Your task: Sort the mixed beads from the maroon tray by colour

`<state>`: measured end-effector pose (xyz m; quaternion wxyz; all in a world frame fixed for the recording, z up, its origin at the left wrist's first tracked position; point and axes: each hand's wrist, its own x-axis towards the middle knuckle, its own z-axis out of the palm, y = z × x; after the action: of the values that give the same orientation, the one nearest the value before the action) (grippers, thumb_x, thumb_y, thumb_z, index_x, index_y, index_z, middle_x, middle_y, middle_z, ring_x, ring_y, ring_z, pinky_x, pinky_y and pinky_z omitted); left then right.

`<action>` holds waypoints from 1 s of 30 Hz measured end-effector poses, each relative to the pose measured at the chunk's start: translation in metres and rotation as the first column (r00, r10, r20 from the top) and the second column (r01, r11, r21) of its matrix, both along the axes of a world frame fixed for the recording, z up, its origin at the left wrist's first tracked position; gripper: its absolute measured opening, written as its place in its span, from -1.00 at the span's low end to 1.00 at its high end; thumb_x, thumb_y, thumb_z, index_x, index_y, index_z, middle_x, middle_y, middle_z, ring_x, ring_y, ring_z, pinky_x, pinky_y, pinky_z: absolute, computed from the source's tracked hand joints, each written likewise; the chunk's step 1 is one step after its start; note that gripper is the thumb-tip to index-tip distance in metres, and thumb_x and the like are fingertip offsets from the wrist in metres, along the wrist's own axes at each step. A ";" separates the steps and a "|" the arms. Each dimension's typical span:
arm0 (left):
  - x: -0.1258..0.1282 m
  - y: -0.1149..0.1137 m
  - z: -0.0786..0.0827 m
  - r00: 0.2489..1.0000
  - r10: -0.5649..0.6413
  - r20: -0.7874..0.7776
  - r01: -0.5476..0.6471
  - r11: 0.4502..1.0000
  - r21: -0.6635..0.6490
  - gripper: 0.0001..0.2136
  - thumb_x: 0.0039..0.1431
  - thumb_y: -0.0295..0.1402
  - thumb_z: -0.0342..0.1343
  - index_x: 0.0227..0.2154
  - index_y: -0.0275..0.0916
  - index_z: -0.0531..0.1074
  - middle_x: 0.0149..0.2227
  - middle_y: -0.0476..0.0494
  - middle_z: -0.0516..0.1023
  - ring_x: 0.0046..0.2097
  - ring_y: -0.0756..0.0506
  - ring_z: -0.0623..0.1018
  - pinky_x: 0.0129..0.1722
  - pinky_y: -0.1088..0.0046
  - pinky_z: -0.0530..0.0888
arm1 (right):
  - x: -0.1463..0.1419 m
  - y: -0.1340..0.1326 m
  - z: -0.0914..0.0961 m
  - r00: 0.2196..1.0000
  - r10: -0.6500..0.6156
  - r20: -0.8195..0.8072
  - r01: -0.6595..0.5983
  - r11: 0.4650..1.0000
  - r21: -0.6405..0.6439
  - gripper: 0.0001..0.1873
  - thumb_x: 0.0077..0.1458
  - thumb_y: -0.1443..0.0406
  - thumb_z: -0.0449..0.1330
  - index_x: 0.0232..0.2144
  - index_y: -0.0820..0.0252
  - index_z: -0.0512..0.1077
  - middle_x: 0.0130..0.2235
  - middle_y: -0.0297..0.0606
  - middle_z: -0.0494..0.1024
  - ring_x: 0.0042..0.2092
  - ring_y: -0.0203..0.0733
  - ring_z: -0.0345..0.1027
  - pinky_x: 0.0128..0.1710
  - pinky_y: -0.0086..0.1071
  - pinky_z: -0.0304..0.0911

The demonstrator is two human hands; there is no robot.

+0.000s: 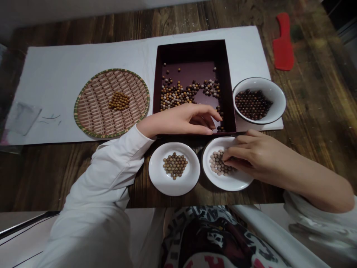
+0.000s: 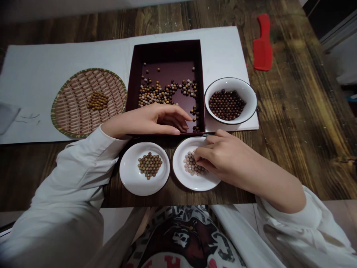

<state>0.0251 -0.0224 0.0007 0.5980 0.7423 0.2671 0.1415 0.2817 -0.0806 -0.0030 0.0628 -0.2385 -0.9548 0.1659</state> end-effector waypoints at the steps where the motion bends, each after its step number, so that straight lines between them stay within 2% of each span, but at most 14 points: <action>1: 0.000 0.000 0.000 1.000 0.001 0.000 -0.001 1.000 -0.002 -0.68 0.21 -0.34 0.14 0.03 -0.22 0.39 -0.01 -0.18 0.56 0.02 -0.10 0.56 0.08 0.29 0.45 | 0.000 0.000 0.000 1.000 -0.003 -0.004 0.003 1.000 -0.009 -0.81 0.26 0.31 0.06 -0.32 0.12 0.48 -0.43 -0.29 0.50 -0.37 -0.19 0.30 -0.26 -0.31 -0.01; 5: 0.000 0.000 -0.001 1.000 0.000 0.001 0.000 1.000 0.003 -0.68 0.22 -0.33 0.14 0.03 -0.21 0.39 0.00 -0.17 0.56 0.04 -0.10 0.55 0.09 0.29 0.44 | 0.000 0.001 0.003 1.000 0.005 -0.005 -0.006 1.000 -0.011 -0.83 0.25 0.32 0.08 -0.27 0.15 0.49 -0.43 -0.29 0.50 -0.39 -0.22 0.29 -0.27 -0.33 0.01; 9: 0.000 0.000 -0.001 1.000 -0.002 -0.005 0.002 1.000 0.020 -0.68 0.23 -0.32 0.14 0.03 -0.20 0.39 0.01 -0.16 0.56 0.04 -0.09 0.54 0.10 0.29 0.43 | 0.000 0.002 0.005 1.000 0.014 0.002 -0.014 1.000 0.002 -0.76 0.29 0.31 0.03 -0.31 0.16 0.50 -0.46 -0.28 0.48 -0.41 -0.21 0.27 -0.29 -0.31 0.01; 22: 0.000 0.000 0.004 0.999 -0.004 -0.054 0.007 0.998 0.060 -0.67 0.22 -0.30 0.14 0.04 -0.19 0.41 0.03 -0.18 0.55 0.04 -0.12 0.54 0.08 0.30 0.43 | -0.003 -0.002 0.016 0.999 -0.011 0.047 0.015 0.995 -0.094 -0.68 0.30 0.27 -0.01 -0.38 0.15 0.50 -0.48 -0.27 0.44 -0.37 -0.17 0.24 -0.24 -0.26 0.00; 30: 0.000 -0.001 0.005 0.999 0.002 -0.053 0.001 0.998 0.068 -0.68 0.22 -0.32 0.14 0.03 -0.21 0.43 0.02 -0.17 0.55 0.04 -0.12 0.54 0.08 0.30 0.43 | -0.002 -0.003 0.010 0.999 0.004 0.035 -0.001 0.995 -0.095 -0.70 0.29 0.28 0.01 -0.40 0.14 0.49 -0.48 -0.29 0.48 -0.35 -0.16 0.23 -0.25 -0.25 -0.04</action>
<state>0.0256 -0.0230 0.0054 0.5649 0.7657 0.2781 0.1309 0.2801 -0.0835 0.0074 0.0345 -0.2430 -0.9470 0.2072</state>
